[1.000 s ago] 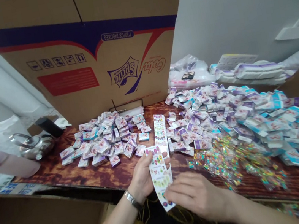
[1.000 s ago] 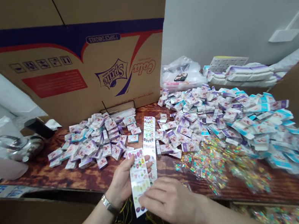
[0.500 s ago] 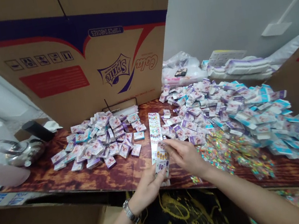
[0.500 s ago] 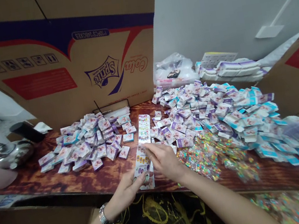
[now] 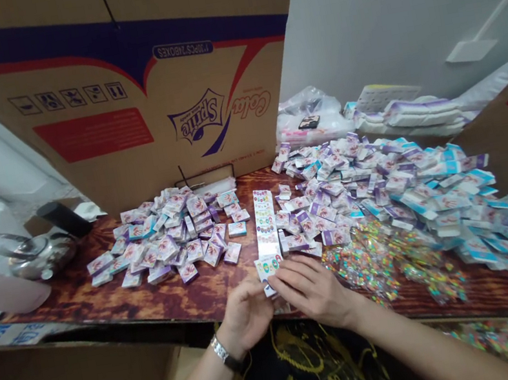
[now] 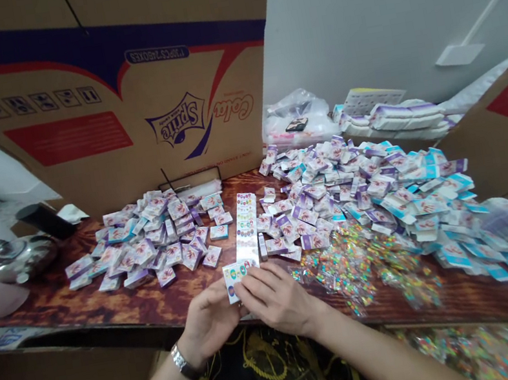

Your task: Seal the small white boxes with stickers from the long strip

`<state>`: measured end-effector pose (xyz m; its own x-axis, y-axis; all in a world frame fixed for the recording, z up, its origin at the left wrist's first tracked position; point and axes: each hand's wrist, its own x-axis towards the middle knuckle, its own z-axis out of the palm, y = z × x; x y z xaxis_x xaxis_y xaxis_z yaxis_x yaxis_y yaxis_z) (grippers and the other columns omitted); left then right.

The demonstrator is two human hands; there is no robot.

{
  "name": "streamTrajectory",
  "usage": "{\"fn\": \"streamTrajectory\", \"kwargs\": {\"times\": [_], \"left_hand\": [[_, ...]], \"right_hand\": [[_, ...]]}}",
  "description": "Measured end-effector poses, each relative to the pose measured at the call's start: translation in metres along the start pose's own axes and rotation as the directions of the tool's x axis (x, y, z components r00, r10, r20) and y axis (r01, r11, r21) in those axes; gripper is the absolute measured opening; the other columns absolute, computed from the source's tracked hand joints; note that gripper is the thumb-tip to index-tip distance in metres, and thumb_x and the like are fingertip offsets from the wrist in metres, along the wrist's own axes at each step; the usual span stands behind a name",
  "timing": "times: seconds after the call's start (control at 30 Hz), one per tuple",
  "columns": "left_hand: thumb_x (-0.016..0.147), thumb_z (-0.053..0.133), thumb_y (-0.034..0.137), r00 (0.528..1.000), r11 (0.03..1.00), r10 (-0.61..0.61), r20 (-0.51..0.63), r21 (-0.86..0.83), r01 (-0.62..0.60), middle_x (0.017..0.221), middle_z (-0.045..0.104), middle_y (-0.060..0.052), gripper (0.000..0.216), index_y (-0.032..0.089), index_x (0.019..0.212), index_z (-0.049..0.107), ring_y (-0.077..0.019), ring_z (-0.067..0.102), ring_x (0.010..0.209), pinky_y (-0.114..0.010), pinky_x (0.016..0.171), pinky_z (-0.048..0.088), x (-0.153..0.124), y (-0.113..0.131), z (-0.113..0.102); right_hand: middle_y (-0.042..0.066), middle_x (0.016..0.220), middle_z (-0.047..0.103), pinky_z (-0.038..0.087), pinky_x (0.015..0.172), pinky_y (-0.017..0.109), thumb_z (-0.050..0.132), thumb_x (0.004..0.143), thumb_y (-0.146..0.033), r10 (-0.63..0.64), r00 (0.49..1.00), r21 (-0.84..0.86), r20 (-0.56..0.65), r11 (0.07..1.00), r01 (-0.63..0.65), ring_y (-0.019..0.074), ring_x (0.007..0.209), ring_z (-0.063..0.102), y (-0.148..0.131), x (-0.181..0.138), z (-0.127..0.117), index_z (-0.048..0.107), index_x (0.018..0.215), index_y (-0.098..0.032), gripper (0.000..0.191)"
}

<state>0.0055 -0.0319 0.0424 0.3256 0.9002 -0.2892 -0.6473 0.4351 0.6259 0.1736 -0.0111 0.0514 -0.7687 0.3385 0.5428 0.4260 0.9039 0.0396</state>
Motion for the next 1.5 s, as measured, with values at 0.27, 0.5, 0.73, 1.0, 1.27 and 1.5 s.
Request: {"fn": "streamTrajectory", "kwargs": {"times": [0.27, 0.5, 0.73, 1.0, 1.27, 1.5], "left_hand": [[0.08, 0.062, 0.037, 0.992, 0.978, 0.117, -0.045, 0.177, -0.107, 0.086, 0.065, -0.008, 0.031, 0.011, 0.098, 0.066, -0.0139, 0.059, 0.072, -0.027, 0.068, 0.049, -0.002, -0.003, -0.004], [0.078, 0.063, 0.039, 0.995, 0.798, 0.102, 0.012, 0.596, -0.089, 0.093, 0.067, -0.006, 0.051, 0.016, 0.121, 0.05, -0.0176, 0.064, 0.078, -0.033, 0.076, 0.051, -0.005, -0.008, -0.01], [0.086, 0.048, 0.04, 0.961, 0.558, 0.268, 0.065, 0.803, -0.21, 0.066, 0.062, 0.0, 0.04, 0.017, 0.118, 0.043, -0.0157, 0.062, 0.057, -0.028, 0.06, 0.052, 0.007, -0.029, -0.017], [0.087, 0.049, 0.038, 0.964, 0.457, 0.251, 0.092, 0.866, -0.202, 0.1, 0.064, -0.009, 0.043, 0.02, 0.124, 0.042, -0.0182, 0.063, 0.078, -0.028, 0.067, 0.052, 0.019, -0.032, -0.012], [0.087, 0.049, 0.034, 0.966, 0.46, 0.198, 0.168, 0.854, -0.243, 0.093, 0.068, -0.007, 0.028, 0.02, 0.11, 0.058, -0.0191, 0.065, 0.082, -0.028, 0.071, 0.052, 0.018, -0.04, -0.014], [0.083, 0.057, 0.032, 0.899, 0.336, 0.228, 0.375, 0.836, -0.434, 0.137, 0.043, -0.012, 0.061, 0.023, 0.137, 0.03, -0.0257, 0.044, 0.123, -0.042, 0.096, 0.044, 0.022, -0.021, 0.018]], "right_hand": [[0.005, 0.089, 0.062, 0.047, 0.073, 0.027, 0.045, 0.091, -0.018, 0.345, 0.902, 0.47, 0.259, 0.771, -0.43, 0.0149, 0.084, 0.057, 0.008, 0.015, -0.01, 0.058, 0.102, -0.019, 0.017], [0.003, 0.093, 0.055, 0.044, 0.072, 0.026, 0.061, 0.083, -0.027, 0.529, 0.768, 0.429, 0.362, 0.637, -0.641, 0.015, 0.082, 0.055, 0.014, 0.009, -0.008, 0.057, 0.099, -0.021, 0.018], [0.004, 0.081, 0.06, 0.042, 0.071, 0.026, 0.043, 0.092, -0.025, 0.56, 0.788, 0.415, 0.255, 0.673, -0.612, 0.0155, 0.08, 0.055, -0.003, -0.013, 0.013, 0.057, 0.081, -0.017, 0.019], [0.007, 0.108, 0.061, 0.043, 0.074, 0.025, 0.047, 0.09, -0.025, 0.562, 0.682, -0.028, 0.469, 0.781, -0.624, 0.0162, 0.089, 0.059, 0.1, -0.057, -0.022, 0.063, 0.083, -0.018, 0.019], [0.006, 0.086, 0.066, 0.042, 0.066, 0.025, 0.052, 0.082, -0.019, 0.533, 0.634, -0.077, 0.56, 0.796, -0.6, 0.0176, 0.075, 0.061, 0.136, -0.069, -0.01, 0.066, 0.074, -0.017, 0.016], [0.002, 0.079, 0.06, 0.043, 0.067, 0.023, 0.047, 0.09, -0.032, 0.383, 0.753, 0.484, 0.535, 0.592, -0.644, 0.0118, 0.073, 0.054, 0.1, -0.04, -0.064, 0.059, 0.084, -0.016, 0.021]]}}
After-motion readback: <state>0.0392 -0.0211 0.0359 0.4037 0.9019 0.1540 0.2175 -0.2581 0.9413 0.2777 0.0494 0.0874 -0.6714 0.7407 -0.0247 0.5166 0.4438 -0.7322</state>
